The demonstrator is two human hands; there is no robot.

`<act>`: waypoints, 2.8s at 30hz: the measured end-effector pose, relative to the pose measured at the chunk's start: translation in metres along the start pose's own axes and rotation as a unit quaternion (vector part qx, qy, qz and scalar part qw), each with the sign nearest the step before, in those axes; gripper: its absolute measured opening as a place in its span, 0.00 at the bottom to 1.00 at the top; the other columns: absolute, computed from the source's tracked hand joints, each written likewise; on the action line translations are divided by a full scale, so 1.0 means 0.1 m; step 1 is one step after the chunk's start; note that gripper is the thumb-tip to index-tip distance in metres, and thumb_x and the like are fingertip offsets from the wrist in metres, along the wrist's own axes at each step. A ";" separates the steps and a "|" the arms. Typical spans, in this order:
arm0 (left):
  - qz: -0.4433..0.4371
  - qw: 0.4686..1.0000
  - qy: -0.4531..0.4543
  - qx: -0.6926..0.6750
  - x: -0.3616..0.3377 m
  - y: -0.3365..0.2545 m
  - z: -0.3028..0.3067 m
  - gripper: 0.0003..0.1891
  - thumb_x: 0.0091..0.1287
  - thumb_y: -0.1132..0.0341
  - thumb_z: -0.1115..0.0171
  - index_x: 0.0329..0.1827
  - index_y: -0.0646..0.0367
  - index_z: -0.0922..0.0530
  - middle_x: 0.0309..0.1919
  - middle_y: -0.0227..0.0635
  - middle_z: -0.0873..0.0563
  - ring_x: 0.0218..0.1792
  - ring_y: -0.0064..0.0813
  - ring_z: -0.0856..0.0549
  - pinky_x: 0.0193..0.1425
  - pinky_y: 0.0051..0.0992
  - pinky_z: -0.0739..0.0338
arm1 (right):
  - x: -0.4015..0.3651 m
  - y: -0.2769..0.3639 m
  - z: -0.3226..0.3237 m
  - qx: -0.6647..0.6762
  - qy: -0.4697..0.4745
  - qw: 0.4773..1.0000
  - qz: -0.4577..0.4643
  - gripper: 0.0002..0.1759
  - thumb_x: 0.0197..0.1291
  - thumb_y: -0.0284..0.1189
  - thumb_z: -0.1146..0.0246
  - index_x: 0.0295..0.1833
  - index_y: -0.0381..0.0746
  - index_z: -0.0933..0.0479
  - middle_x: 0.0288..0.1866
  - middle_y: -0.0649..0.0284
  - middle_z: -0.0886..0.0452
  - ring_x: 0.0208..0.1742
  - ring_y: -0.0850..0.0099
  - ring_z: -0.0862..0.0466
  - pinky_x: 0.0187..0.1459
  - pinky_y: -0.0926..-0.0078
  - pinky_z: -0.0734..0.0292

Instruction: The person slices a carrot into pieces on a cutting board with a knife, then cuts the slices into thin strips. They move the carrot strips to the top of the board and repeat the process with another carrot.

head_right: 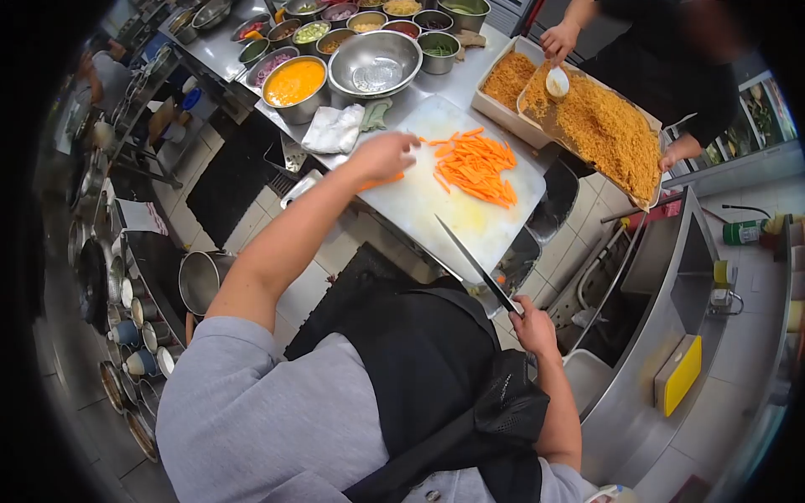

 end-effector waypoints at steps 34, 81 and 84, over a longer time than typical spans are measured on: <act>0.005 0.981 -0.173 -0.087 0.30 -0.20 -0.85 0.20 0.68 0.65 0.30 0.63 0.53 0.16 0.56 0.43 0.16 0.60 0.48 0.17 0.66 0.43 0.22 | 0.31 -0.30 -0.05 0.156 -0.041 0.987 0.025 0.12 0.76 0.36 0.41 0.49 0.37 0.24 0.31 0.55 0.12 0.37 0.54 0.11 0.42 0.56 0.20; 0.093 0.994 -0.053 -0.024 -0.60 -0.59 -1.64 0.09 0.74 0.65 0.40 0.51 0.59 0.22 0.52 0.51 0.16 0.52 0.57 0.14 0.57 0.51 0.20 | -0.11 -0.97 -0.58 0.383 0.082 0.920 -0.018 0.13 0.79 0.25 0.46 0.65 0.40 0.32 0.28 0.66 0.22 0.20 0.77 0.26 0.24 0.74 0.28; 0.103 0.993 -0.055 -0.012 -0.57 -0.42 -1.46 0.09 0.74 0.63 0.38 0.49 0.58 0.19 0.49 0.50 0.15 0.51 0.55 0.14 0.56 0.50 0.19 | -0.14 -0.90 -0.56 0.360 0.088 0.929 -0.012 0.14 0.79 0.26 0.47 0.66 0.39 0.33 0.28 0.64 0.21 0.21 0.75 0.23 0.24 0.71 0.26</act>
Point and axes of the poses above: each hand's wrist, its own x-axis towards the middle knuckle, its own z-axis out of the back of the hand, y = z × x, the point moved 9 cm from there along x, towards the middle knuckle
